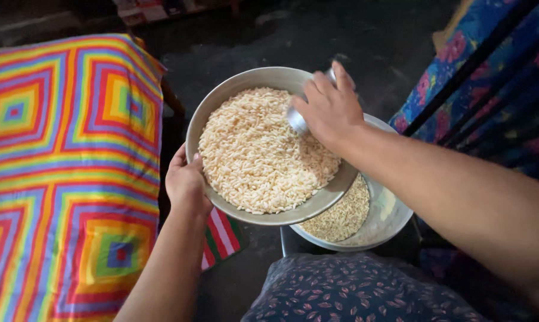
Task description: The person scoops uncooked rice from a large metal bowl into a plastic bowl using a metal cup. The person repeatedly scoops and pours until the metal bowl is nearly empty.
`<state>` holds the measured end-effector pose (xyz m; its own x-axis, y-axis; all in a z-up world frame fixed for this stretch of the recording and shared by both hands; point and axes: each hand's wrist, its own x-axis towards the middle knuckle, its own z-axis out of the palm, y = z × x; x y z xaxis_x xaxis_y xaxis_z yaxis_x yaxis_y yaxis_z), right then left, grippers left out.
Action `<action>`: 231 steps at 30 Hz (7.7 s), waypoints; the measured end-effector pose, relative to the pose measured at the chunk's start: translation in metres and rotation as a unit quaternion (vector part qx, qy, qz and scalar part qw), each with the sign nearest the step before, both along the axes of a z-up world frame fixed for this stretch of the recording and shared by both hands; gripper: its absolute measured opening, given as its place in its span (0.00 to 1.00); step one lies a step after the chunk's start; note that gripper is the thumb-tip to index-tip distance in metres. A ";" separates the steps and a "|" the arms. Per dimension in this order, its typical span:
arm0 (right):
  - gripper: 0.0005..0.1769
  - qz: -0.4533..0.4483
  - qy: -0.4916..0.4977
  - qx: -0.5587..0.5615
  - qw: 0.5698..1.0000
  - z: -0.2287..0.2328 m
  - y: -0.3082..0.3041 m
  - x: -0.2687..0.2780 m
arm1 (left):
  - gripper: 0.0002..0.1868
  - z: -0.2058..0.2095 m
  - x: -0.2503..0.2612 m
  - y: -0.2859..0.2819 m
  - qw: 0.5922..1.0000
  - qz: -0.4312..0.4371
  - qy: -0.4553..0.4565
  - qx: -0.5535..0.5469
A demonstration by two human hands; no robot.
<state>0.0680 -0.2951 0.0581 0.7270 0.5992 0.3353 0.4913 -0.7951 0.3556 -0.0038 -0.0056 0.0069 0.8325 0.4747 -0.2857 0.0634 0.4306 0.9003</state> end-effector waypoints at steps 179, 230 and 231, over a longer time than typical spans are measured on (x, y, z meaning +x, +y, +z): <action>0.54 -0.401 0.401 0.068 0.821 0.042 -0.137 -0.056 | 0.22 0.021 -0.011 0.019 0.993 0.115 -0.026 0.008; 0.50 -0.364 0.376 -0.083 0.848 0.110 -0.111 -0.069 | 0.24 0.025 -0.007 0.000 0.998 0.057 -0.022 -0.030; 0.51 -0.366 0.360 -0.089 0.853 0.112 -0.109 -0.070 | 0.24 0.024 -0.007 0.000 0.998 0.063 -0.013 -0.027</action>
